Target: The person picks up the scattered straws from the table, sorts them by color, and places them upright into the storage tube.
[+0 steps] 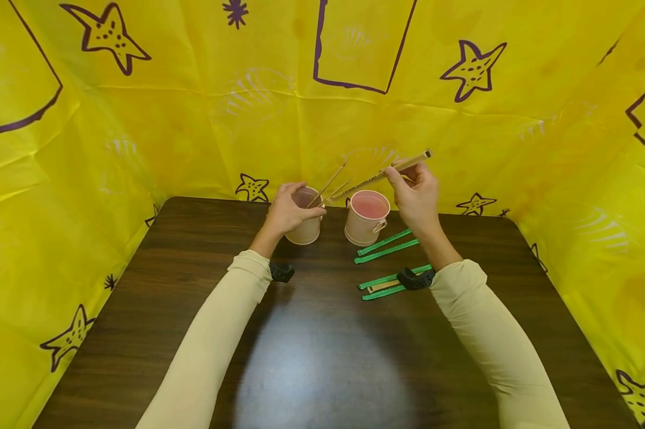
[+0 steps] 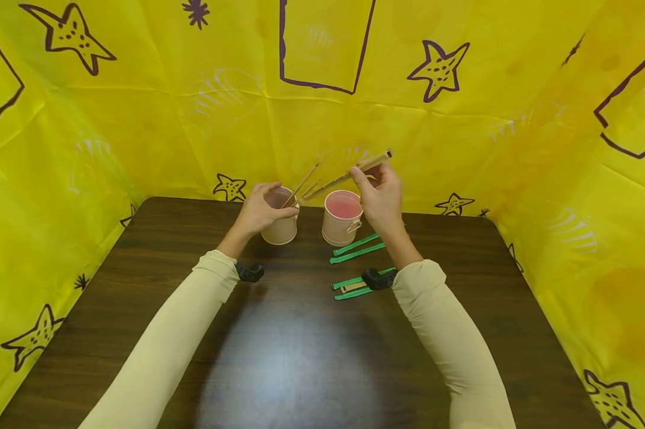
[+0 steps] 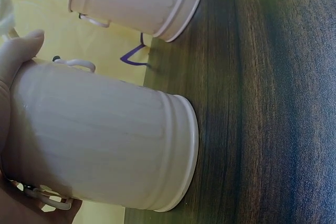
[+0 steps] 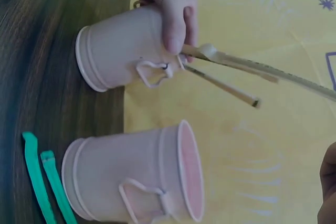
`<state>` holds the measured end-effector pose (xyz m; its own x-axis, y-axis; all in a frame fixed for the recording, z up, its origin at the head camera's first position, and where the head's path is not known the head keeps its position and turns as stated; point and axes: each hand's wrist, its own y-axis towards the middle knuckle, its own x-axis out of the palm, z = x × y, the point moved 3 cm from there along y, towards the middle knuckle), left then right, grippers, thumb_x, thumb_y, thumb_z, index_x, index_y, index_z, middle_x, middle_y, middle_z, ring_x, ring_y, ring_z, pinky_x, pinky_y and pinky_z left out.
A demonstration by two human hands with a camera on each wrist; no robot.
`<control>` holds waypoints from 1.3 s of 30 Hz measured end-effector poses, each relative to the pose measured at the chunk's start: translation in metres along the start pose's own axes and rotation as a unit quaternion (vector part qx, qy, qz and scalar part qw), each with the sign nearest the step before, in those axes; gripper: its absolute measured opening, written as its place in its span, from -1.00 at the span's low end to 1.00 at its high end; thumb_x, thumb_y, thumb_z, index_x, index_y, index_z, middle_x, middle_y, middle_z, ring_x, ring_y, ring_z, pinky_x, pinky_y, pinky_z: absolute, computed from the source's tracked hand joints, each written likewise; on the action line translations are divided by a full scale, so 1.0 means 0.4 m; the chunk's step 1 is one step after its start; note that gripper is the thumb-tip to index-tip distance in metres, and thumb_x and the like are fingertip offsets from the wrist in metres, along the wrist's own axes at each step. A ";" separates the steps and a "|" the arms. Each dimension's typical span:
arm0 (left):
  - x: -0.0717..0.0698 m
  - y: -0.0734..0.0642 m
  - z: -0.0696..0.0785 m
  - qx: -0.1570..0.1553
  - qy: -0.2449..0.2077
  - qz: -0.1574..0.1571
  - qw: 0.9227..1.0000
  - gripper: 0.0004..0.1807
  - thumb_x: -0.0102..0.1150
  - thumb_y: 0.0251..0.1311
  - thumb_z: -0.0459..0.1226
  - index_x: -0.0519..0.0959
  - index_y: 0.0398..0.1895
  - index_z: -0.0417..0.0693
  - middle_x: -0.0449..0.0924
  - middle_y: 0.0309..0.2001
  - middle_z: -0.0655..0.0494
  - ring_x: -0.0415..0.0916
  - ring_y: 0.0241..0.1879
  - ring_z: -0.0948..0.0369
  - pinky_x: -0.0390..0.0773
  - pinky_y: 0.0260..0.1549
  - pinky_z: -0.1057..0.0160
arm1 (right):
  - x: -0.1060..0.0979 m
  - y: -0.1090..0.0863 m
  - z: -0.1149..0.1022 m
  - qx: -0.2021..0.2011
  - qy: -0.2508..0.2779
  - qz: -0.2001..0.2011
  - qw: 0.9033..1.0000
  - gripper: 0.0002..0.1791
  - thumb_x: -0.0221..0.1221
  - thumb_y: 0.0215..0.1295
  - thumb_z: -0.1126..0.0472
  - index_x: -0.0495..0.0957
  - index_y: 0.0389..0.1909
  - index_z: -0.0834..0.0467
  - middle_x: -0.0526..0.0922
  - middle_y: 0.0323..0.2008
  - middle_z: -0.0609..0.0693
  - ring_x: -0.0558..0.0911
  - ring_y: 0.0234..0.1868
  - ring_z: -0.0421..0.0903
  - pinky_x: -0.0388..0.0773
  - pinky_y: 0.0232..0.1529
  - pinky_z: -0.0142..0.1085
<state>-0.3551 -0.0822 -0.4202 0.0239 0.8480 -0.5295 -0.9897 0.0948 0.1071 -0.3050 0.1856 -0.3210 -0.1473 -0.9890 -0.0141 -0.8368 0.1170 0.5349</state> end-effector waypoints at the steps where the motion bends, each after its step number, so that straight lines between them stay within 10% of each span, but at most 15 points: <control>1: 0.000 0.000 -0.001 -0.001 0.001 0.000 1.000 0.04 0.60 -0.08 0.10 0.37 0.49 -0.03 0.27 0.45 -0.06 0.34 0.37 -0.09 0.41 0.34 -0.12 | 0.007 0.002 0.006 0.001 -0.003 0.002 1.000 -0.76 0.28 0.37 0.35 0.55 -0.06 0.41 0.67 -0.35 -0.24 0.49 -0.62 -0.33 0.43 -0.59 -0.56; 26: 0.004 0.007 -0.006 0.013 0.001 -0.001 1.000 0.05 0.59 -0.07 0.11 0.36 0.49 -0.08 0.26 0.45 -0.08 0.30 0.41 -0.08 0.33 0.42 -0.12 | 0.217 -0.027 0.134 0.099 -0.109 -0.133 0.980 -0.70 0.27 0.42 0.14 0.56 0.03 0.23 0.72 -0.03 0.19 0.61 -0.45 -0.30 0.45 -0.56 -0.50; 39: 0.002 0.002 -0.006 0.007 0.006 -0.001 1.000 0.05 0.58 -0.06 0.12 0.35 0.50 -0.04 0.26 0.45 -0.08 0.37 0.34 -0.08 0.43 0.33 -0.11 | 0.229 -0.038 0.139 0.092 -0.131 -0.169 0.972 -0.66 0.33 0.36 0.17 0.55 0.05 0.25 0.69 0.02 0.12 0.63 -0.31 -0.15 0.50 -0.44 -0.47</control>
<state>-0.3563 -0.0829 -0.4226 0.0239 0.8414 -0.5399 -0.9875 0.1042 0.1186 -0.3349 0.0984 -0.3773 0.0434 -0.9194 -0.3909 -0.9375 -0.1727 0.3020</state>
